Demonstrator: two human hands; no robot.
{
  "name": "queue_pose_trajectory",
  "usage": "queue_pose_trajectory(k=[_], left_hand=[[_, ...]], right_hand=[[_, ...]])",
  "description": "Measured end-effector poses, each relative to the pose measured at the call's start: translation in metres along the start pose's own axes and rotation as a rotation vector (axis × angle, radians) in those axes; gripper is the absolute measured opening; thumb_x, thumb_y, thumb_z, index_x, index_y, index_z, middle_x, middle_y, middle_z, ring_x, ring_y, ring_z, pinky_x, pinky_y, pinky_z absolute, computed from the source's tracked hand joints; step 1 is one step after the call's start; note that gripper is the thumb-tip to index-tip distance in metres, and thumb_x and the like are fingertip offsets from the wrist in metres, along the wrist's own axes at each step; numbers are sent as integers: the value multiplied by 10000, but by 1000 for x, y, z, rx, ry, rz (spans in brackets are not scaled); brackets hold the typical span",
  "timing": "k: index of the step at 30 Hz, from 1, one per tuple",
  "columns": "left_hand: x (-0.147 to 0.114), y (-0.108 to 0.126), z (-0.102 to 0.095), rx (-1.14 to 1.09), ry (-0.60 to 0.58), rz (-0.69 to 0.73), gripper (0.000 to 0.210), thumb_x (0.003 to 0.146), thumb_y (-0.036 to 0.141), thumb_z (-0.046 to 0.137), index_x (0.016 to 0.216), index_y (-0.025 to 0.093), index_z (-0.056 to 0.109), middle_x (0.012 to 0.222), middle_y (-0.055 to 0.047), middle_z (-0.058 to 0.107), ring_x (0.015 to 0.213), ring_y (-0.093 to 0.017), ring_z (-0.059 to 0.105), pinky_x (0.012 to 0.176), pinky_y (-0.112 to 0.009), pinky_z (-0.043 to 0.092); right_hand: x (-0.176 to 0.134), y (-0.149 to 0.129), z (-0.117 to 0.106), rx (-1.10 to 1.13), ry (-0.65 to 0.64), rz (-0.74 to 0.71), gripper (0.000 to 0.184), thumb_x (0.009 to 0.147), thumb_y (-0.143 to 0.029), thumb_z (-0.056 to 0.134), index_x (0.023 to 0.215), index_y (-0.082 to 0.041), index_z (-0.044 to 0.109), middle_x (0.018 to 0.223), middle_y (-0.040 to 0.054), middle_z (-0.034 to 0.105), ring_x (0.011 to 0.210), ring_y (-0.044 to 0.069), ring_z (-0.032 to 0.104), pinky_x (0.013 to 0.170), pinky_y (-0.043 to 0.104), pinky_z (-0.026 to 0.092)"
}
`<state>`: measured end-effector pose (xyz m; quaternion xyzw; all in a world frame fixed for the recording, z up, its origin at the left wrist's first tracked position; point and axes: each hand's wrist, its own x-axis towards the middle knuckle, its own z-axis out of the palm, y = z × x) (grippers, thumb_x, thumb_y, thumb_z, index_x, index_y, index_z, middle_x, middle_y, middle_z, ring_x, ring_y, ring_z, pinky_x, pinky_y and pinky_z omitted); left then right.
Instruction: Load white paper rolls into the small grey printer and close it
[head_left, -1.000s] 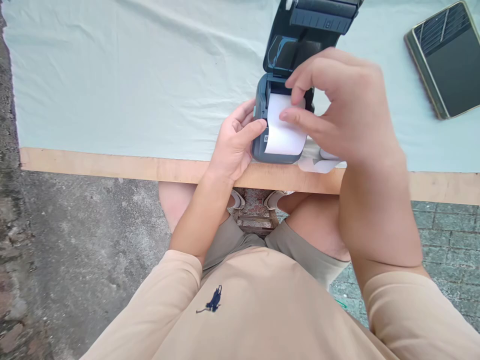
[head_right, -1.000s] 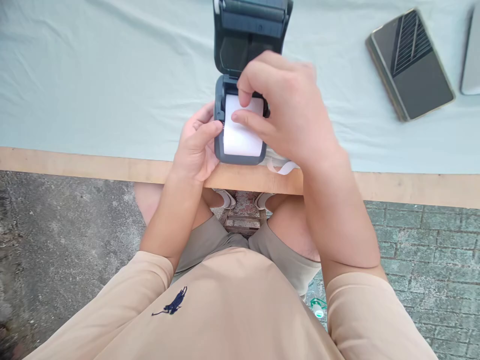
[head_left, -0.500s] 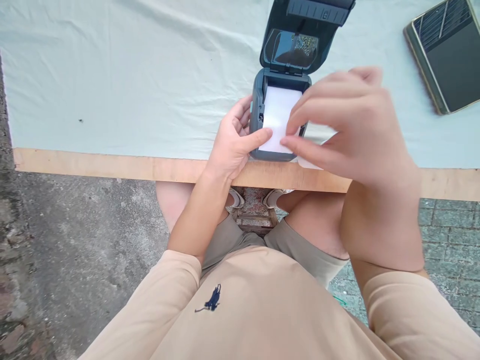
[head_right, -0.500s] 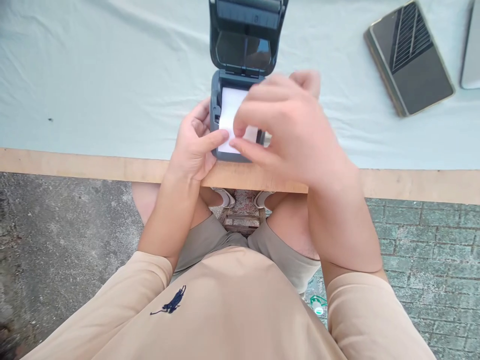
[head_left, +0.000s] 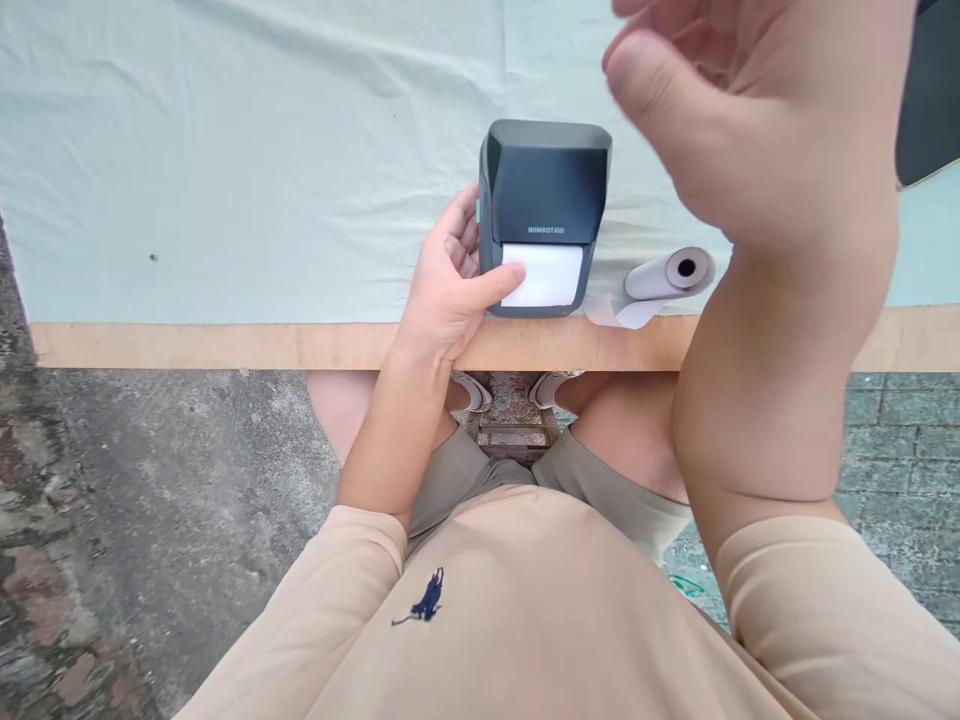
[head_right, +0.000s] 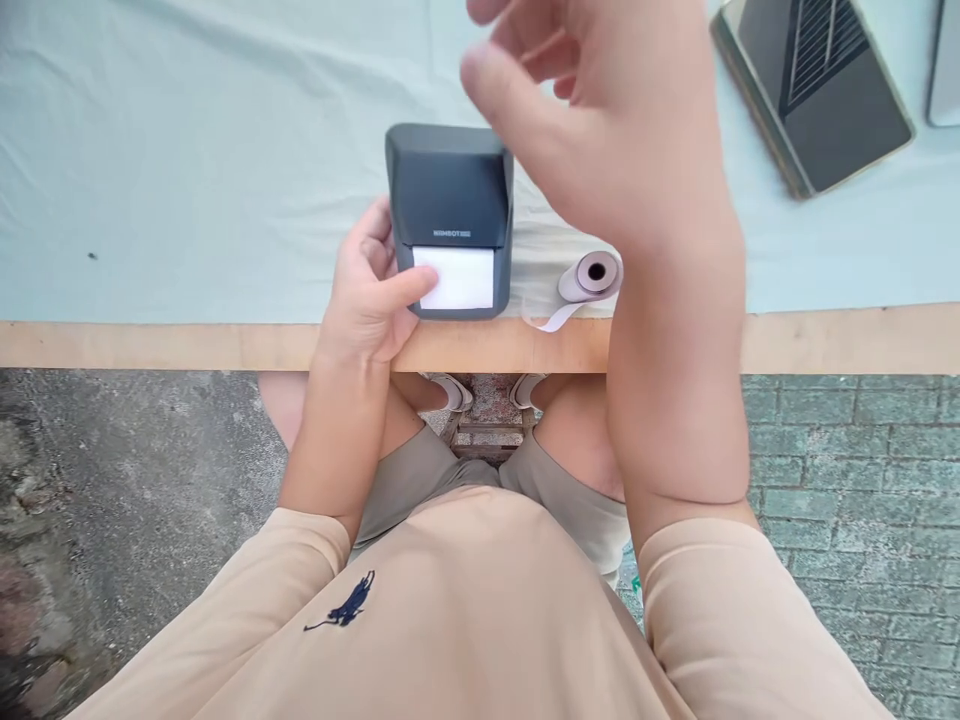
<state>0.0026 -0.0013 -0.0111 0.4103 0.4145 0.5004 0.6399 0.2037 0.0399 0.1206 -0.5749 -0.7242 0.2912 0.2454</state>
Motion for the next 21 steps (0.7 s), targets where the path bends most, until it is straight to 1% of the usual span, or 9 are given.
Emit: queue_pose_trajectory(k=[2, 5, 7, 9, 12, 15, 17, 19, 21], left_hand=[[0, 0, -1, -8, -14, 5, 909, 577, 570, 1066, 1347, 267, 689, 1526, -147, 694, 1675, -473, 515, 1350, -579, 552], [0, 1, -1, -22, -40, -6, 983, 543, 601, 1096, 1369, 264, 682, 1529, -151, 690, 1693, -484, 492, 1344, -573, 556], [0, 1, 0, -34, -43, -12, 999, 554, 641, 1091, 1375, 247, 681, 1531, -159, 689, 1692, -489, 494, 1336, -570, 560], [1, 0, 2, -58, -41, -6, 957, 596, 693, 1059, 1360, 248, 692, 1523, -148, 703, 1690, -478, 501, 1345, -564, 549], [4, -7, 3, -108, -29, 10, 795, 675, 754, 997, 1291, 327, 732, 1445, -55, 771, 1643, -440, 549, 1354, -570, 535], [8, -12, 3, -136, -19, 19, 639, 661, 767, 1007, 1161, 446, 773, 1332, 64, 827, 1567, -397, 600, 1316, -547, 577], [9, -12, 4, -144, -14, 21, 617, 635, 743, 1036, 1114, 455, 774, 1287, 80, 842, 1600, -396, 570, 1347, -534, 563], [7, -8, 6, -164, 12, 25, 583, 743, 764, 966, 1140, 388, 763, 1243, 41, 847, 1724, -406, 444, 1455, -586, 449], [5, -3, 7, -187, 27, 21, 520, 929, 761, 809, 1172, 305, 752, 1173, 1, 841, 1830, -388, 265, 1529, -666, 293]], right_hand=[[0, 12, -1, -35, -30, -35, 345, 952, -238, 694, 1294, -231, 743, 1385, 34, 745, 1329, 236, 712, 1191, 407, 587], [5, 33, -2, -38, -194, -39, 492, 882, -327, 854, 1362, -294, 753, 1388, 6, 757, 1255, 237, 733, 1183, 426, 602], [9, 43, -1, -45, -278, -8, 641, 816, -431, 937, 1413, -336, 723, 1344, 14, 765, 1106, 217, 738, 1012, 384, 640], [10, 45, 0, -24, -334, 23, 783, 762, -513, 965, 1473, -377, 667, 1246, 17, 772, 952, 192, 710, 770, 322, 598], [8, 37, 5, -6, -368, 99, 943, 721, -439, 943, 1577, -386, 550, 1091, 30, 750, 816, 204, 654, 586, 319, 496], [6, 32, 7, -76, -359, 122, 1016, 693, -361, 913, 1619, -376, 495, 991, 28, 717, 758, 224, 608, 620, 378, 528], [7, 36, 7, -61, -362, 55, 985, 707, -409, 921, 1600, -393, 503, 973, 12, 707, 752, 207, 595, 665, 377, 553], [8, 43, 6, -38, -358, -36, 927, 734, -485, 924, 1569, -403, 529, 1039, 10, 725, 785, 186, 605, 703, 352, 565], [8, 47, 5, -81, -331, -95, 833, 781, -549, 892, 1536, -388, 579, 1178, 26, 745, 872, 184, 642, 815, 352, 600]])
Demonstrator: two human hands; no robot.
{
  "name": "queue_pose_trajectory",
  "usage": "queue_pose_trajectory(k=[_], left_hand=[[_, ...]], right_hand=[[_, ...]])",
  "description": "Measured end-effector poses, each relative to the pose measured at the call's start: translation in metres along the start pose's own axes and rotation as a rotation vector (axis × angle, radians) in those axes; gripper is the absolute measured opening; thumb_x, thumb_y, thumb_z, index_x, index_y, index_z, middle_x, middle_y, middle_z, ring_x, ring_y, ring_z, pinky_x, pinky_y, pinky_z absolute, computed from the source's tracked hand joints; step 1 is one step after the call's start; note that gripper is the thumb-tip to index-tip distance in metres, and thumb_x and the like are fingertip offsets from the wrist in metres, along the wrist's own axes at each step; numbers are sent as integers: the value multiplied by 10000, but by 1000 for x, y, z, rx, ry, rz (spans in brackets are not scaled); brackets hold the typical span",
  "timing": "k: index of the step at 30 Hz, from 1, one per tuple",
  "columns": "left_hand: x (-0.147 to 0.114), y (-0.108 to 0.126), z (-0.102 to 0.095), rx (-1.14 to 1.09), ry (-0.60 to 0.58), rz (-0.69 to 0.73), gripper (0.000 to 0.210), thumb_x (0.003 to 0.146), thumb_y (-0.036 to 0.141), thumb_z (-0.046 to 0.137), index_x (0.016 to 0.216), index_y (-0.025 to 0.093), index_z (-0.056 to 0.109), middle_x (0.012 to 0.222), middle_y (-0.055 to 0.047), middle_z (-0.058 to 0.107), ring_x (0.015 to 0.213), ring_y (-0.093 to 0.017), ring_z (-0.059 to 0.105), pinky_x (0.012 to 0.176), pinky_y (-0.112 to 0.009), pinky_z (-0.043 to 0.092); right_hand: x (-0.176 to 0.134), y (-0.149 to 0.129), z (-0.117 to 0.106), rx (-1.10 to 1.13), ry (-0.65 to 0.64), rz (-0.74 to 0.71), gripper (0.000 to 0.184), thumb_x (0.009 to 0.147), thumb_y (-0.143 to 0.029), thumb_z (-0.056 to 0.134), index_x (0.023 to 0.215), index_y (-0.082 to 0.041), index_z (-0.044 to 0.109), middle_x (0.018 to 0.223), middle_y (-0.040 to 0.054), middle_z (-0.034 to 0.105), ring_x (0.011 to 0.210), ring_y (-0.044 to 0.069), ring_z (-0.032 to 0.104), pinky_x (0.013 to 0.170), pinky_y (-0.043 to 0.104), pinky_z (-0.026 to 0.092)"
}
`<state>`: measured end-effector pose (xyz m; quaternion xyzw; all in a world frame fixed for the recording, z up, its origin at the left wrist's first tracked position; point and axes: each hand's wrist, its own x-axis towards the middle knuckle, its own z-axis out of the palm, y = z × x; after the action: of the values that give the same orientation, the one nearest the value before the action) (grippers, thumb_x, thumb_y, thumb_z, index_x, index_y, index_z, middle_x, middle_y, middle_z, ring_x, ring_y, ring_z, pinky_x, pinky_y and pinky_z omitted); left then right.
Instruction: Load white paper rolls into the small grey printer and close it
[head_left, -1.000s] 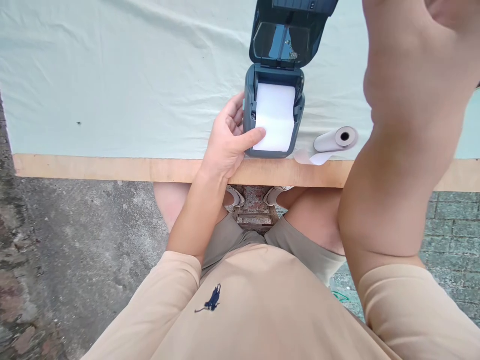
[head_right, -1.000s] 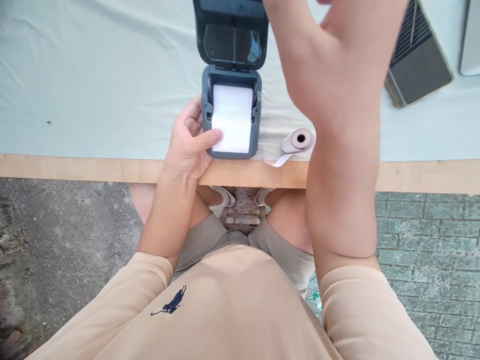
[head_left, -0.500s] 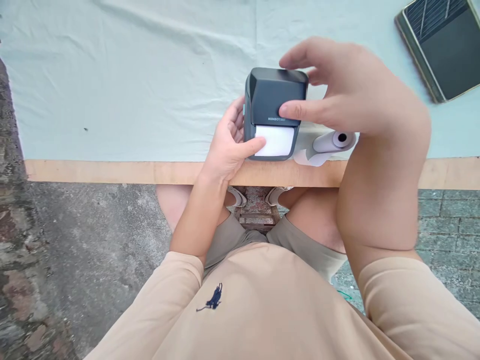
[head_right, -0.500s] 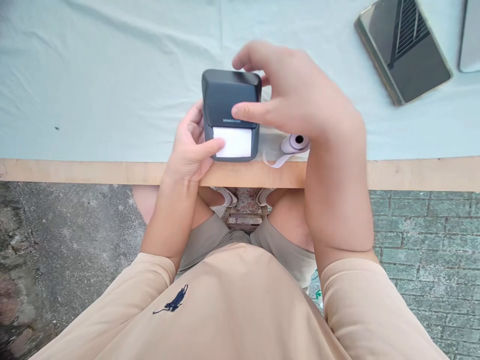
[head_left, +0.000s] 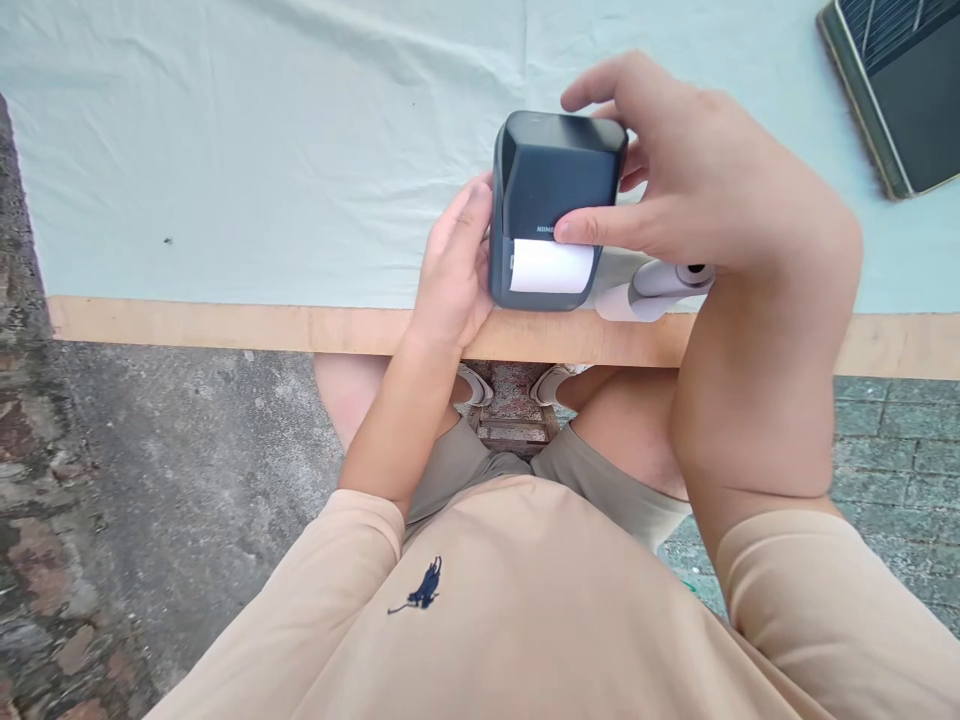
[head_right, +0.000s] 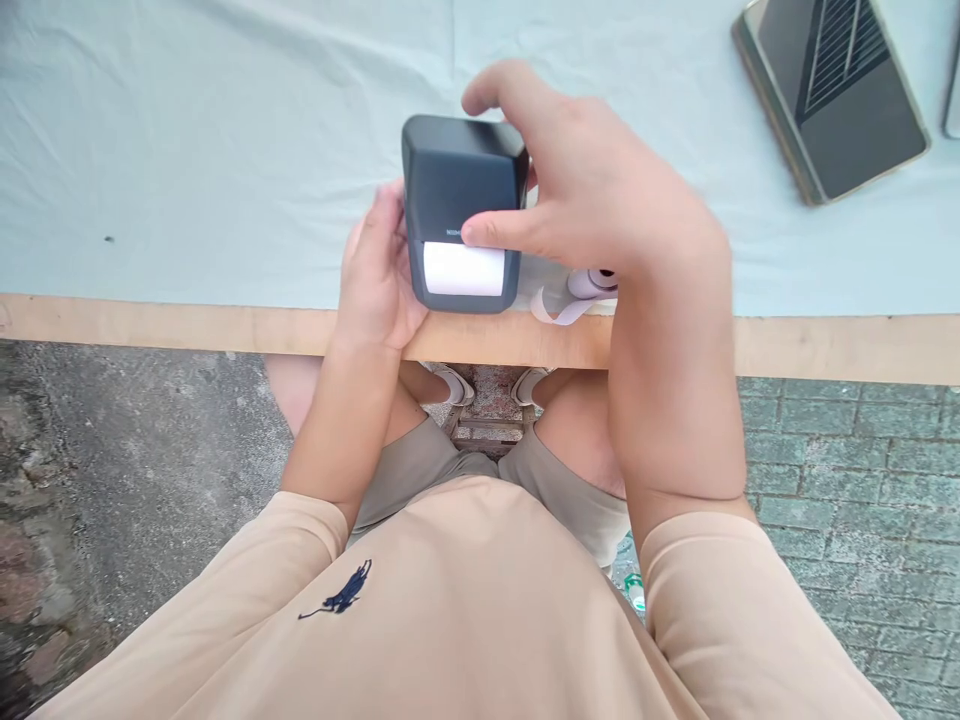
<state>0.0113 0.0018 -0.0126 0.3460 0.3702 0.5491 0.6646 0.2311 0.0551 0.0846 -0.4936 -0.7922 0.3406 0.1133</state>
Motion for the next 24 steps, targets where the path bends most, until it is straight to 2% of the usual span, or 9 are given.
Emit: queue_pose_trajectory(k=[3, 5, 6, 9, 12, 15, 17, 21, 24], left_hand=[[-4, 9, 5, -39, -43, -2, 356, 910, 598, 899, 1120, 338, 775, 1076, -5, 873, 1828, -314, 290, 1552, -552, 287], [-8, 17, 11, -62, 44, -56, 182, 1086, 423, 692, 1183, 284, 756, 1206, -23, 868, 1809, -266, 352, 1524, -546, 354], [-9, 21, 14, -72, 103, -113, 176, 1111, 333, 619, 1204, 256, 747, 1262, -38, 860, 1799, -271, 380, 1494, -559, 407], [-12, 28, 19, -62, 183, -228, 163, 1059, 400, 698, 1185, 323, 768, 1281, -34, 865, 1786, -298, 407, 1425, -534, 509], [-12, 30, 21, -45, 191, -222, 136, 1045, 414, 704, 1133, 343, 780, 1175, -36, 876, 1751, -324, 462, 1427, -572, 495], [-11, 30, 22, -53, 191, -173, 129, 1051, 283, 653, 1047, 298, 780, 1027, -54, 856, 1643, -376, 585, 1427, -674, 455], [-10, 29, 21, -46, 181, -158, 145, 1050, 265, 640, 1033, 299, 780, 955, -57, 836, 1595, -380, 618, 1417, -699, 447], [-6, 22, 16, -20, 152, -147, 105, 1008, 333, 687, 1039, 337, 787, 985, -51, 848, 1530, -385, 650, 1374, -689, 474], [-2, 17, 10, -32, 131, -135, 103, 965, 348, 727, 1048, 349, 787, 1018, -35, 860, 1513, -375, 656, 1370, -663, 480]], right_hand=[[-6, -5, -3, -95, -7, 17, 735, 889, -577, 773, 1568, -349, 606, 1360, 46, 726, 1065, 227, 692, 1053, 417, 618], [-11, -13, -6, -114, -36, 31, 796, 892, -572, 760, 1627, -329, 578, 1408, 54, 711, 1159, 272, 697, 1131, 483, 613], [-13, -16, -7, -121, -48, 38, 839, 876, -564, 780, 1651, -331, 560, 1436, 56, 701, 1193, 293, 697, 1155, 509, 611], [-20, -21, -9, -117, -99, 87, 1022, 804, -501, 872, 1731, -418, 449, 1555, 33, 642, 1262, 325, 704, 1135, 509, 649], [-26, -20, -11, -97, -93, 117, 1174, 751, -434, 916, 1766, -514, 330, 1667, -19, 562, 1393, 332, 682, 1074, 475, 699], [-30, -19, -13, -114, -5, 44, 1076, 776, -421, 896, 1733, -459, 405, 1708, -41, 536, 1571, 303, 584, 1318, 492, 594], [-32, -21, -13, -127, 20, -7, 1013, 810, -420, 882, 1719, -420, 437, 1733, -29, 510, 1613, 293, 547, 1404, 505, 517], [-33, -24, -13, -197, -30, -69, 1041, 810, -399, 928, 1716, -444, 417, 1721, -1, 510, 1590, 328, 550, 1349, 543, 568], [-35, -24, -14, -256, 79, -112, 890, 869, -435, 904, 1663, -375, 508, 1678, 12, 553, 1583, 302, 556, 1311, 490, 580]])
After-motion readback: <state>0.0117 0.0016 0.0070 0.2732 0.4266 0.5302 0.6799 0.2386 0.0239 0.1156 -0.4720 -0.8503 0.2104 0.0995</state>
